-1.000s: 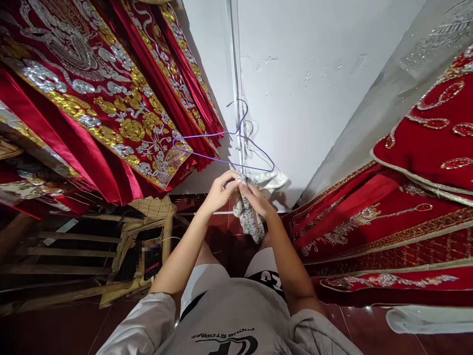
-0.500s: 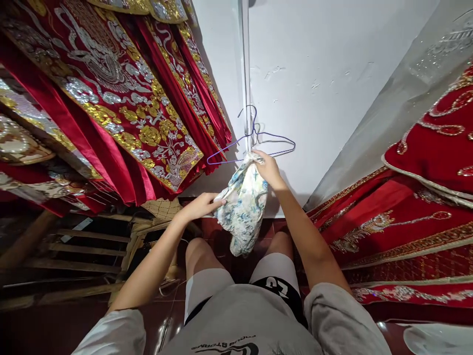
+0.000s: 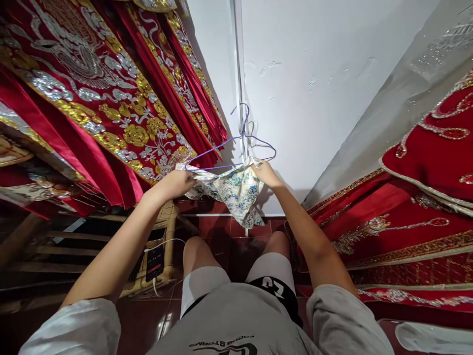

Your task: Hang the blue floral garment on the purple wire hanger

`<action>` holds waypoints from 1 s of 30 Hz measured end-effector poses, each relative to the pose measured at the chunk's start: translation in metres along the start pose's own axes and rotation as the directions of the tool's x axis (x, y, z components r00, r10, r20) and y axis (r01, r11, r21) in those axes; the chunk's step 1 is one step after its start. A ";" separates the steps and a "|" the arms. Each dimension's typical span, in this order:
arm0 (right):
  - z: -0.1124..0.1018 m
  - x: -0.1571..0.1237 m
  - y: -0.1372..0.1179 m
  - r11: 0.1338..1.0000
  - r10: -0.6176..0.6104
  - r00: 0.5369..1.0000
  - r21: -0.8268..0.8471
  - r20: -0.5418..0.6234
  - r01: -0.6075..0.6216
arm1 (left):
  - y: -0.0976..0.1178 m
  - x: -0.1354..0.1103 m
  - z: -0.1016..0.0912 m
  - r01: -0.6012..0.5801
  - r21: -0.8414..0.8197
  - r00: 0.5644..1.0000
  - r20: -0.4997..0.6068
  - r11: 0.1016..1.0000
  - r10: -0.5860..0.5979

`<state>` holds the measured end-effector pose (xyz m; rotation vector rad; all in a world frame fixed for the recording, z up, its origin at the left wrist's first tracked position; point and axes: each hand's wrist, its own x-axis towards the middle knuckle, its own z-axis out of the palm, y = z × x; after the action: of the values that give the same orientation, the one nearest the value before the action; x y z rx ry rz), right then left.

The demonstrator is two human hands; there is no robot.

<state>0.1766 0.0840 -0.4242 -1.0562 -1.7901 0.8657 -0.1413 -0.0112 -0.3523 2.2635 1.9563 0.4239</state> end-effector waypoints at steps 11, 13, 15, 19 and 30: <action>0.004 -0.004 0.001 0.996 0.073 0.996 -0.052 -0.058 -0.076 | 0.024 -0.005 -0.024 -0.208 0.078 0.949 -0.226 0.975 0.220; 0.006 -0.012 -0.002 0.995 0.077 0.995 -0.062 -0.066 -0.081 | 0.029 0.011 -0.022 -0.270 0.003 0.934 -0.242 0.963 0.263; 0.007 -0.024 -0.003 0.995 0.073 0.995 -0.062 -0.071 -0.077 | 0.033 0.027 -0.020 -0.330 -0.104 0.924 -0.239 0.938 0.299; -0.009 -0.053 -0.001 0.995 0.018 0.971 -0.088 -0.240 -0.040 | 0.033 0.049 -0.014 -0.439 -0.219 0.893 -0.211 0.871 0.397; -0.129 -0.054 -0.022 0.984 0.176 0.972 -0.003 -0.156 -0.178 | 0.022 0.058 -0.006 -0.399 -0.156 0.886 -0.318 0.904 0.336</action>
<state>0.3017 0.0436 -0.3723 -1.2739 -1.5935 0.8513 -0.1150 0.0415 -0.3328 2.5371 1.4719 1.0064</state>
